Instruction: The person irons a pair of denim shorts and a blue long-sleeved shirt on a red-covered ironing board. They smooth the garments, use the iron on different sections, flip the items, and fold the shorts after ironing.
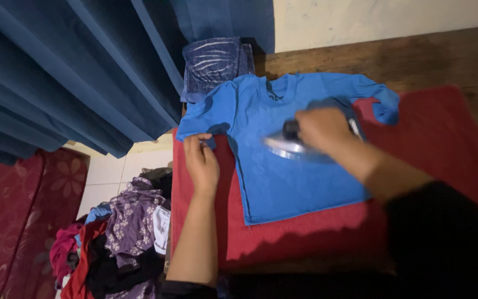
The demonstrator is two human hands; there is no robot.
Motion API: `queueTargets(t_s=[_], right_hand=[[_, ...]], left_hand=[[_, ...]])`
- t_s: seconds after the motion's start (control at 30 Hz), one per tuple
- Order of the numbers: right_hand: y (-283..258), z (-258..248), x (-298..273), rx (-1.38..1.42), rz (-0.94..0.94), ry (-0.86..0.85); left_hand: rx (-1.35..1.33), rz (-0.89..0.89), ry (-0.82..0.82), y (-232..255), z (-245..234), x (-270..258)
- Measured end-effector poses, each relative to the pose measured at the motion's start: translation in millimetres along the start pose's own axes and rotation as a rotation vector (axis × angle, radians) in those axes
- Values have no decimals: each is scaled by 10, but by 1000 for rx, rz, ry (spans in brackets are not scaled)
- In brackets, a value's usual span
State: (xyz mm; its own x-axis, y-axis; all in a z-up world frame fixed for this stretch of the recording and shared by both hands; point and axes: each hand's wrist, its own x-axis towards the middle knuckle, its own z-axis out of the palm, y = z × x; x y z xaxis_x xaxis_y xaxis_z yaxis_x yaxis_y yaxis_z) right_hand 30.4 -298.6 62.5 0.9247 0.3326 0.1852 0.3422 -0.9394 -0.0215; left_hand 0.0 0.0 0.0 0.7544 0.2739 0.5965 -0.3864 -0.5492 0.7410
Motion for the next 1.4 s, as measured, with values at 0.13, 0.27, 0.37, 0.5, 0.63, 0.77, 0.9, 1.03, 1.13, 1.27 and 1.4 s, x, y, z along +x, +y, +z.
queueTargets(t_s=[0.13,0.27,0.37,0.5,0.63,0.77,0.9,1.03,1.13,1.27,1.4], right_hand=[[-122,56,-761,24,-141,-77],[205,80,-1240,-29,15,-70],[709,28,-1265,-155,298,-4],[1135,-81,-1352,-192,471,-14],[1305,-249,-1516,-94,565,-124],[1812,-497,-1743,89,712,-45],[2435,-366,-1936,476,605,662],[2758,285,-1688,1393,521,1178],[2831,706,-1444,1429,461,1430],[2782,999,-1354,1498,597,1466],[2784,1116,-1411,1250,486,1343]], left_hand=[[13,51,12,21,-14,12],[65,181,-20,153,10,-85],[17,201,-178,338,208,-196],[111,393,-769,713,869,-501],[192,521,-901,1020,1288,-890],[287,536,-1000,1088,1409,-997],[294,525,-1014,1101,1404,-995],[309,534,-1019,1119,1408,-993],[310,534,-1022,1119,1411,-989],[331,538,-1028,1163,1377,-968],[290,633,-1118,1243,1225,-934]])
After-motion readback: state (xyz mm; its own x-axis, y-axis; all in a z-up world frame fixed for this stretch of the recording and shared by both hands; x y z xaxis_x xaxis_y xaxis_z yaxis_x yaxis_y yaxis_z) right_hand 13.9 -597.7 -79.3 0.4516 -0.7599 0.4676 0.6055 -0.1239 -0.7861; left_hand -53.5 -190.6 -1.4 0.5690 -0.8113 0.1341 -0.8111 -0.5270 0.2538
